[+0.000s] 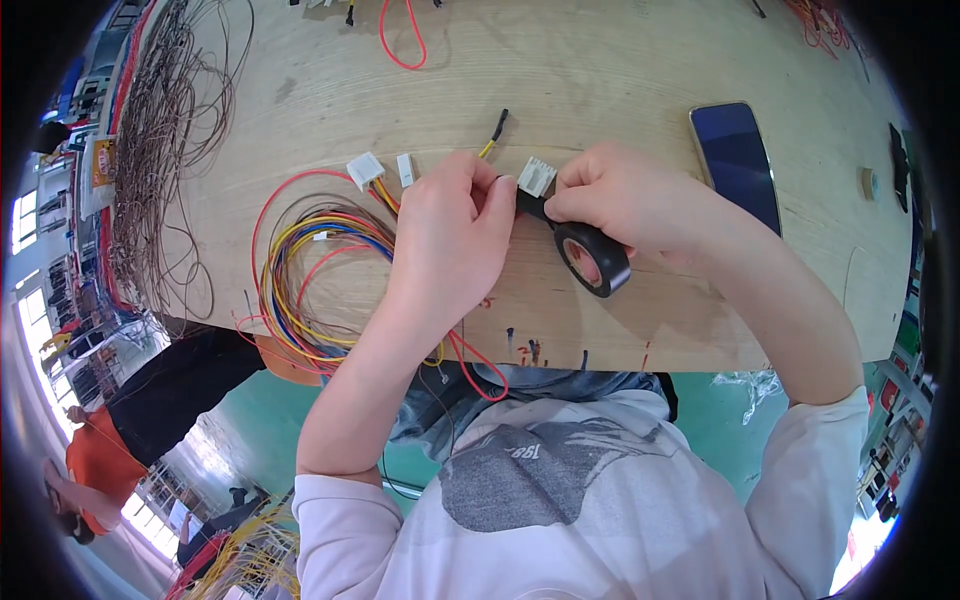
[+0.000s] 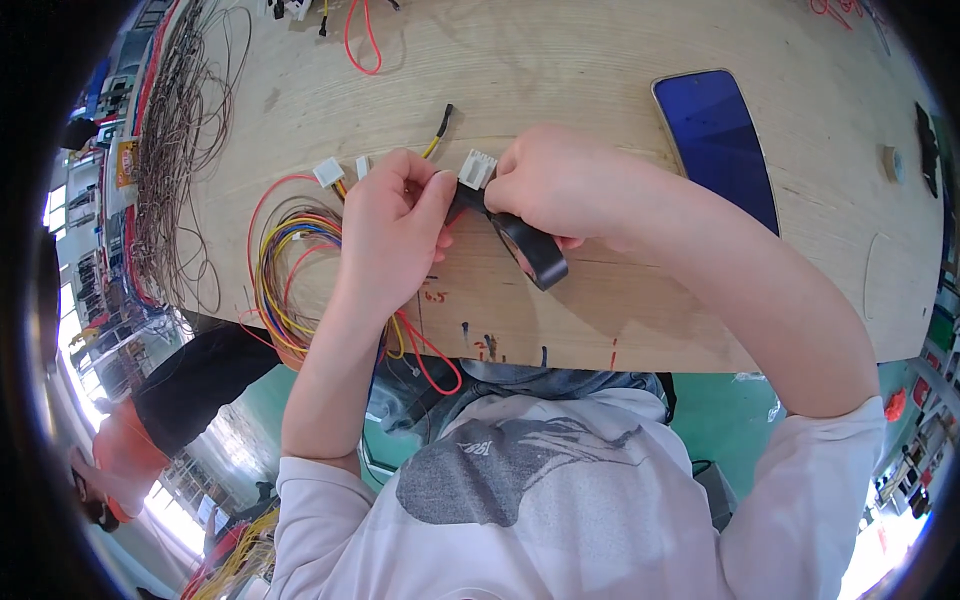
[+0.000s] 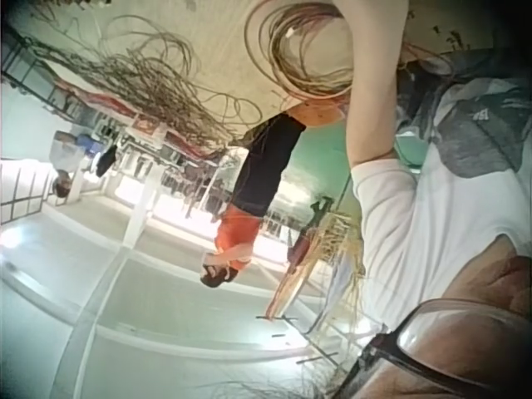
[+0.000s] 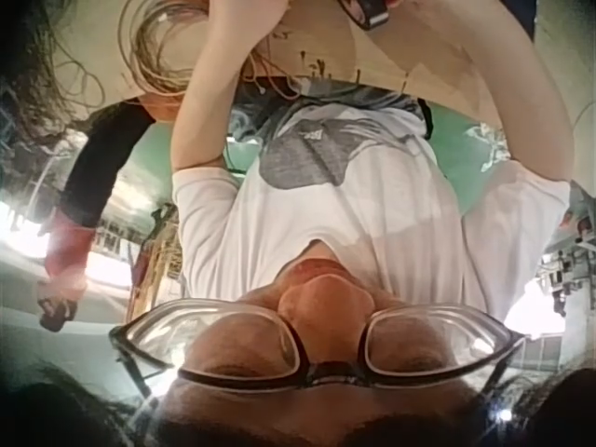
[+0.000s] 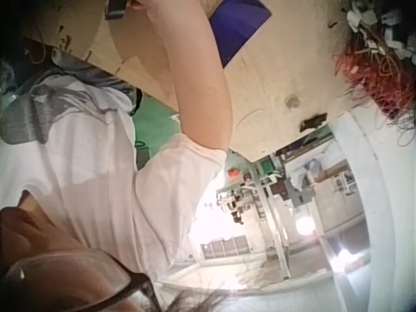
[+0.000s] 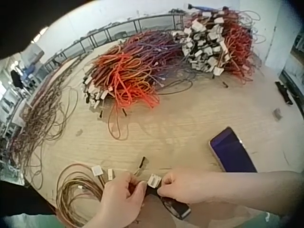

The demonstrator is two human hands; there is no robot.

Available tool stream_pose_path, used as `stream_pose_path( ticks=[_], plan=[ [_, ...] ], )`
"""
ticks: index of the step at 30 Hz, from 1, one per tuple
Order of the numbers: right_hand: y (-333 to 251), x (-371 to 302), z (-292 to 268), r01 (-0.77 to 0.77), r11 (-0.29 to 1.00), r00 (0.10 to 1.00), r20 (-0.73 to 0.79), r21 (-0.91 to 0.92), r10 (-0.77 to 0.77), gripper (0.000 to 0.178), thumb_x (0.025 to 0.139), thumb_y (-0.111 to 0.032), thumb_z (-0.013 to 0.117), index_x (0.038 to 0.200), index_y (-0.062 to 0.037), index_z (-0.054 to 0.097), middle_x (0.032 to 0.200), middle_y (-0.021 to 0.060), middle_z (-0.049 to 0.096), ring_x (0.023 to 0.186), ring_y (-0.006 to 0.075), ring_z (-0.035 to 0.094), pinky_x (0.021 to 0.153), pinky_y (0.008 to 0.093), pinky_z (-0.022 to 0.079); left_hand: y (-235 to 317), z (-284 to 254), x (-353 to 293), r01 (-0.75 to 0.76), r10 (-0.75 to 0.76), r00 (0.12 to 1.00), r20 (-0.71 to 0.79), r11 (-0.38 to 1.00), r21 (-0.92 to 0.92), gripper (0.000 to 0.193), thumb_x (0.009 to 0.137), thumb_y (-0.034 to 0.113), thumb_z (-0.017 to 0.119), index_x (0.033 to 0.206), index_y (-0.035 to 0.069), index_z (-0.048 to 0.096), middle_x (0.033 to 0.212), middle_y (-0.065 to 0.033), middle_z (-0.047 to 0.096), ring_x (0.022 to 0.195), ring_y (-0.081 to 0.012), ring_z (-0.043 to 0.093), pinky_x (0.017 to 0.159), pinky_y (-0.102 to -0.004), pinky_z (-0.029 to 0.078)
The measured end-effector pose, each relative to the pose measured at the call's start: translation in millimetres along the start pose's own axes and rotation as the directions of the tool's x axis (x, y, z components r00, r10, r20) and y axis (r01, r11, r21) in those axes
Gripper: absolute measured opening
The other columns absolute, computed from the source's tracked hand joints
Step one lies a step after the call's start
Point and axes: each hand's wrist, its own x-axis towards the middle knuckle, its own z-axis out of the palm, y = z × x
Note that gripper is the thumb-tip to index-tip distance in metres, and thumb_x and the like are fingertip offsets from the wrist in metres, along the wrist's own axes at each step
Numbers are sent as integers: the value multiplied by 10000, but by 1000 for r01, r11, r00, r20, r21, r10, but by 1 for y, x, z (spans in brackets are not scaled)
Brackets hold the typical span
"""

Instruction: Bundling and wrapping electrical wire harnesses with black electrical tape.

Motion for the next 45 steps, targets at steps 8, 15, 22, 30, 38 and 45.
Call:
stream_pose_path(
  ticks=[8,15,22,30,38,45],
  plan=[
    [5,0,0,12,1000,999,-31,20,-11,170,794,-128,499,696,-3,558,532,70,564,442,124,524,384,267,348,-3,-1,3,-37,34,999,39,996,77,150,854,142,559,812,4,517,593,-12,526,457,-55,502,386,-198,393],
    [10,4,0,33,999,997,-71,-20,-35,188,792,-153,502,692,-9,568,523,60,553,431,125,497,382,278,350,-6,1,4,-91,90,996,14,993,80,153,857,146,565,819,5,519,589,-14,522,442,-53,475,388,-203,369],
    [10,3,3,33,999,995,-90,-3,-33,203,790,-162,502,659,-15,554,532,66,547,429,120,486,377,273,346,-5,2,3,-100,101,994,-32,994,37,168,808,124,583,757,-32,548,588,-138,564,541,-249,557,531,-352,422],
    [-6,0,-1,-4,977,989,-145,-213,-28,249,777,-168,503,604,8,536,514,80,543,422,150,532,363,292,368,-6,4,10,-209,212,977,-2,962,178,159,811,116,544,783,-35,586,671,-211,587,673,-373,582,620,-421,451],
    [4,15,-4,82,921,976,-156,-381,-152,268,837,-248,526,719,-15,586,593,58,592,495,125,538,480,286,428,-1,-5,7,-201,197,979,44,965,171,164,788,148,508,786,16,605,779,-207,592,762,-377,576,657,-442,458],
    [-3,-47,37,435,832,790,-298,-344,-536,139,852,-84,498,805,19,579,624,23,563,560,65,493,504,223,382,0,-15,-10,95,102,959,264,764,-639,190,888,188,529,830,13,578,763,-28,593,695,-68,546,588,-212,440]
  ],
)
